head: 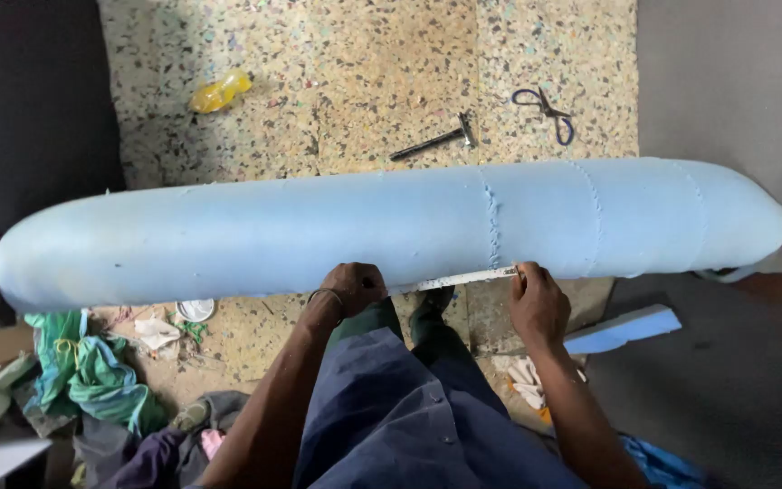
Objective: Measuring and marking intervals on a foam bolster using a flexible metal ruler and a marking stick
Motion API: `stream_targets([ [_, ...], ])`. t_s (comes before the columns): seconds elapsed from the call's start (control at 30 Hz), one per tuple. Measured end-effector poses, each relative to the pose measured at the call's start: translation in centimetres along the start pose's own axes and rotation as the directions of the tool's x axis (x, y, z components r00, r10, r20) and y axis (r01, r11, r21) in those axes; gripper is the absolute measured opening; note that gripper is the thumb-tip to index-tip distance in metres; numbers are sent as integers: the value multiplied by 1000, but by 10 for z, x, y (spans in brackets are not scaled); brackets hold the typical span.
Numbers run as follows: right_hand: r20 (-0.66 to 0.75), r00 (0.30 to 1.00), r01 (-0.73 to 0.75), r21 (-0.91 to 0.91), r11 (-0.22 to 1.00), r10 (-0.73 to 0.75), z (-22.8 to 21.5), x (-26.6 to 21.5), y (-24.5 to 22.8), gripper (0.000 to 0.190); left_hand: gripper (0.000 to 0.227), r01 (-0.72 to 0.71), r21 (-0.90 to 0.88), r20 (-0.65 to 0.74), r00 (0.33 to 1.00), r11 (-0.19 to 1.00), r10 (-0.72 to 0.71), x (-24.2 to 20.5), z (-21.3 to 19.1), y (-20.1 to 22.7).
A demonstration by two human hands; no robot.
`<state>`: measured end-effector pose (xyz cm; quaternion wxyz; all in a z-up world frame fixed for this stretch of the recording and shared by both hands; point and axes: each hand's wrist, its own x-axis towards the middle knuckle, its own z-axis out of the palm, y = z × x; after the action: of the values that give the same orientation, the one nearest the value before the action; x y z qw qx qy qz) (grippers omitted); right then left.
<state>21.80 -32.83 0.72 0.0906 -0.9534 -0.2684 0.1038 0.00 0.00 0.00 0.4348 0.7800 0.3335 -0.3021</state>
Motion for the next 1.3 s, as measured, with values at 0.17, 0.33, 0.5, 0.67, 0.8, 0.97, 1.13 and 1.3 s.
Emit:
stream_targets([
  [0.17, 53, 994, -95, -58, 994, 98, 9, 40, -46, 21, 15, 0, 116, 40, 999, 993, -5, 47, -51, -2],
  [0.33, 84, 982, -164, -64, 984, 169, 22, 93, -73, 18, 14, -46, 122, 33, 999, 991, 42, 115, -95, -16],
  [0.5, 189, 903, -381, -64, 922, 386, 59, 145, -83, 16, 12, -78, 317, 3, 997, 945, 82, 157, -139, 1],
  [0.67, 169, 875, -448, -70, 891, 453, 98, 192, -75, 15, 12, -109, 262, -13, 993, 959, 116, 210, -130, -16],
  [0.8, 251, 833, -473, -139, 870, 493, 106, 224, -78, 20, 17, -140, 179, -65, 986, 974, 153, 236, -119, -27],
  [0.97, 328, 808, -405, -294, 866, 489, 125, 248, -62, 22, 16, -120, 236, -73, 987, 964, 140, 260, -106, -30],
  [1.13, 407, 780, -313, -406, 859, 476, 130, 267, -53, 27, 19, -92, 238, -81, 990, 967, 115, 272, -106, -32],
  [1.3, 425, 780, -315, -366, 876, 459, 123, 274, -57, 25, 15, 3, 122, -7, 1000, 993, -2, 270, -114, -25],
])
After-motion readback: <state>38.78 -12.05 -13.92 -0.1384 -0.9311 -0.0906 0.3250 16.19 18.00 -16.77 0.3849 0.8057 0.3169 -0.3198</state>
